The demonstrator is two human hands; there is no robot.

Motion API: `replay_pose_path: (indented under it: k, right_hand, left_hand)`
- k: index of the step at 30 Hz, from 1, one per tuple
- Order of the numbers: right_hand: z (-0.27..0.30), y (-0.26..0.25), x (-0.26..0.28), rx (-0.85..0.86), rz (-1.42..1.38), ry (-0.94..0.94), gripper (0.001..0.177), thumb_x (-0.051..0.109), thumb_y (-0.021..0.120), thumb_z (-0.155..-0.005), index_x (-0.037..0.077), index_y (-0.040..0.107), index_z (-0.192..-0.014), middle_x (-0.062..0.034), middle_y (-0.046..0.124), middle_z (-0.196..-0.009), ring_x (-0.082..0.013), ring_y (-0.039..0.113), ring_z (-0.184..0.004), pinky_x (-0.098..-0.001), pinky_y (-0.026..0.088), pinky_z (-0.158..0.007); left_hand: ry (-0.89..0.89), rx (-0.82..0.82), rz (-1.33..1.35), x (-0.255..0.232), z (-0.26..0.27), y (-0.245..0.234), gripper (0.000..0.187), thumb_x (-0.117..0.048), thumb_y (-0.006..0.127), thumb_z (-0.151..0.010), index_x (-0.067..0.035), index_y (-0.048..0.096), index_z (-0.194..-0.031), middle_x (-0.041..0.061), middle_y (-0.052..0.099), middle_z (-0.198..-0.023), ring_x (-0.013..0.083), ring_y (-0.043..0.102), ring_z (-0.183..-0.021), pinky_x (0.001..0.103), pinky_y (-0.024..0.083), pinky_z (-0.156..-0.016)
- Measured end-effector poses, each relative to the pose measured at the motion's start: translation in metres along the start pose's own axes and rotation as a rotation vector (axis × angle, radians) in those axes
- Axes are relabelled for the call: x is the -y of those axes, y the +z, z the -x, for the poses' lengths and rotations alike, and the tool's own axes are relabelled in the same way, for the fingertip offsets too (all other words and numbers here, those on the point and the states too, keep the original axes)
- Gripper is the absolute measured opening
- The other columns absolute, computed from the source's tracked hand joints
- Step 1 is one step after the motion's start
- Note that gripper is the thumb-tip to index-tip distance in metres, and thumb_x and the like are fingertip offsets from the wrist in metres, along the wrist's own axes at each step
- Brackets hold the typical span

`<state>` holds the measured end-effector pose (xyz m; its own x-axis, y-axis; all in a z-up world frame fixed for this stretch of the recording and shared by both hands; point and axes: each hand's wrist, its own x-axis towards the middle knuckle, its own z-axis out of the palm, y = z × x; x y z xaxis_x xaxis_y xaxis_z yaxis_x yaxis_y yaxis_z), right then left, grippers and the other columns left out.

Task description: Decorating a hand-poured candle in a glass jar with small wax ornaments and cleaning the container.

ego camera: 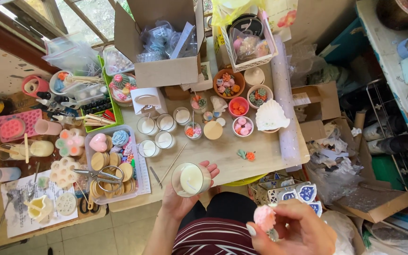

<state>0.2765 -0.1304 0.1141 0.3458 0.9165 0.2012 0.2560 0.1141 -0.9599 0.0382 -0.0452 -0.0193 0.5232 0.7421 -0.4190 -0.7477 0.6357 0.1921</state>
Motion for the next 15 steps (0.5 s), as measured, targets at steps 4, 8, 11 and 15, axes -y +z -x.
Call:
replay_pose_path:
  k: [4,8,11,15]
  right_hand:
    - [-0.028,0.023,0.002,0.023,0.106,-0.038,0.042,0.007,0.089,-0.069,0.001,0.063,-0.101,-0.0044,0.074,-0.082,-0.003,0.064,-0.066,-0.0169,0.048,-0.052]
    - [-0.056,0.054,-0.082,0.11,0.406,0.038,0.033,0.01,0.085,-0.074,0.003,0.067,-0.101,-0.0067,0.069,-0.087,-0.0136,0.06,-0.069,-0.0271,0.049,-0.062]
    - [-0.045,0.069,-0.23,0.204,0.529,0.16,0.034,0.018,0.084,-0.073,0.003,0.066,-0.098,-0.011,0.071,-0.086,-0.0263,0.066,-0.074,-0.0384,0.053,-0.068]
    - [0.002,0.067,-0.343,0.188,0.656,0.354,0.034,0.022,0.083,-0.072,0.007,0.07,-0.099,-0.0105,0.074,-0.085,-0.0299,0.071,-0.08,-0.0432,0.056,-0.073]
  left_hand:
    - [-0.003,0.032,0.038,0.002,-0.001,-0.006,0.065,-0.036,0.033,-0.105,0.011,0.036,-0.148,0.032,0.043,-0.153,0.0429,0.044,-0.143,0.049,0.044,-0.113]
    - [-0.033,0.015,0.144,0.004,0.0,-0.011,0.062,-0.033,0.031,-0.105,0.011,0.035,-0.149,0.032,0.041,-0.154,0.0436,0.042,-0.144,0.05,0.044,-0.114]
    - [-0.024,0.066,0.134,0.004,0.004,-0.012,0.063,-0.034,0.03,-0.106,0.012,0.035,-0.149,0.033,0.04,-0.154,0.0445,0.041,-0.145,0.051,0.043,-0.114]
    - [-0.026,0.041,0.057,0.005,0.004,-0.011,0.063,-0.032,0.03,-0.106,0.013,0.034,-0.15,0.033,0.04,-0.156,0.0434,0.04,-0.146,0.05,0.042,-0.116]
